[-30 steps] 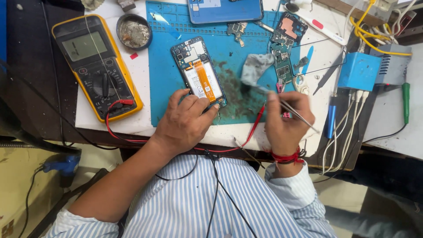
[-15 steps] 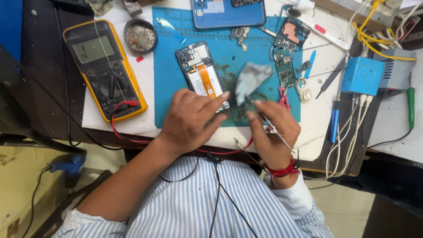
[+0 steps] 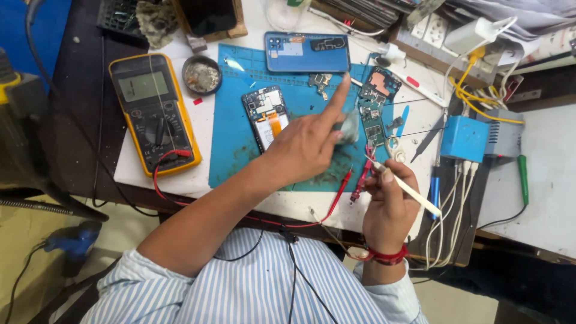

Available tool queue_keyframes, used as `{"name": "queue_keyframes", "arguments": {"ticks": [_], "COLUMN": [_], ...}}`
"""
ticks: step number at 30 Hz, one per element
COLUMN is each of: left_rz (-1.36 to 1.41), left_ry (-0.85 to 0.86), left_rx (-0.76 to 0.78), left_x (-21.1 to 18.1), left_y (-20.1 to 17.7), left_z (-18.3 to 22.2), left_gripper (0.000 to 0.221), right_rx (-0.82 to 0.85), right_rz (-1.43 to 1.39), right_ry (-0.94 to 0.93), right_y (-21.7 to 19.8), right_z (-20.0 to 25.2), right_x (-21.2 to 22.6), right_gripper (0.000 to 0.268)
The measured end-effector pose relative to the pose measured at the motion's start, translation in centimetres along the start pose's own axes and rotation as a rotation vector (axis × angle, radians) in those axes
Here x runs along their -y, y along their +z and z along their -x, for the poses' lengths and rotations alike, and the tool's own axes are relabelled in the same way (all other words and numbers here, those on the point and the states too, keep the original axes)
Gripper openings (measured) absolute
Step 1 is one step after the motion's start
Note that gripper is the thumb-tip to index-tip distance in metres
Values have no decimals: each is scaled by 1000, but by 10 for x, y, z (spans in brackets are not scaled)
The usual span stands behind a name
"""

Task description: The person connects a power bank to a disassembled Samsung Galaxy A12, then uses tweezers and a screwdriver to reseat internal connectors and reassemble the device. The phone powers on and displays the Samsung logo during the process.

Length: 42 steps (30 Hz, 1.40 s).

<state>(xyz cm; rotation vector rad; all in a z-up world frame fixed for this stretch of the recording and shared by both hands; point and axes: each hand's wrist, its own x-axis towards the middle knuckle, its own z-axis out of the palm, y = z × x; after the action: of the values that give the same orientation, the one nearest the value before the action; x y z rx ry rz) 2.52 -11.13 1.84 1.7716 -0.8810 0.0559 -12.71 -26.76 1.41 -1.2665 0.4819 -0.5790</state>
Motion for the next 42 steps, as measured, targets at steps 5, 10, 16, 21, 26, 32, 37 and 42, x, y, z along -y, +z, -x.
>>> {"name": "queue_keyframes", "arguments": {"ticks": [5,10,16,21,26,32,37,42], "left_rz": [82,-318,-562,-532,-545,-548,-563,-574], "left_ry": [-95,13,134,103,114,128,137,164], "left_rx": [-116,-97,27,53,53,71,85,125], "left_x": [-5,-5,-4,-2,-3,-2,0,2], "left_y": [-19,-36,-32,-31,-32,-33,-34,-36], "left_z": [16,70,102,102,101,100,99,96], "left_gripper": [54,24,28,25,25,26,26,26], "right_rx": [122,205,214,263,267,273,265,248], "right_rz": [286,404,396,396,403,377,358,350], "right_ry": [51,142,196,208,217,213,205,239], "right_y": [13,21,22,27,28,27,27,26], "right_z": [4,5,-1,-2,-3,-4,-4,-4], "right_x": [-9,-27,-34,-30,-31,-32,-34,-36], "right_gripper": [21,26,25,26,24,23,22,23]}}
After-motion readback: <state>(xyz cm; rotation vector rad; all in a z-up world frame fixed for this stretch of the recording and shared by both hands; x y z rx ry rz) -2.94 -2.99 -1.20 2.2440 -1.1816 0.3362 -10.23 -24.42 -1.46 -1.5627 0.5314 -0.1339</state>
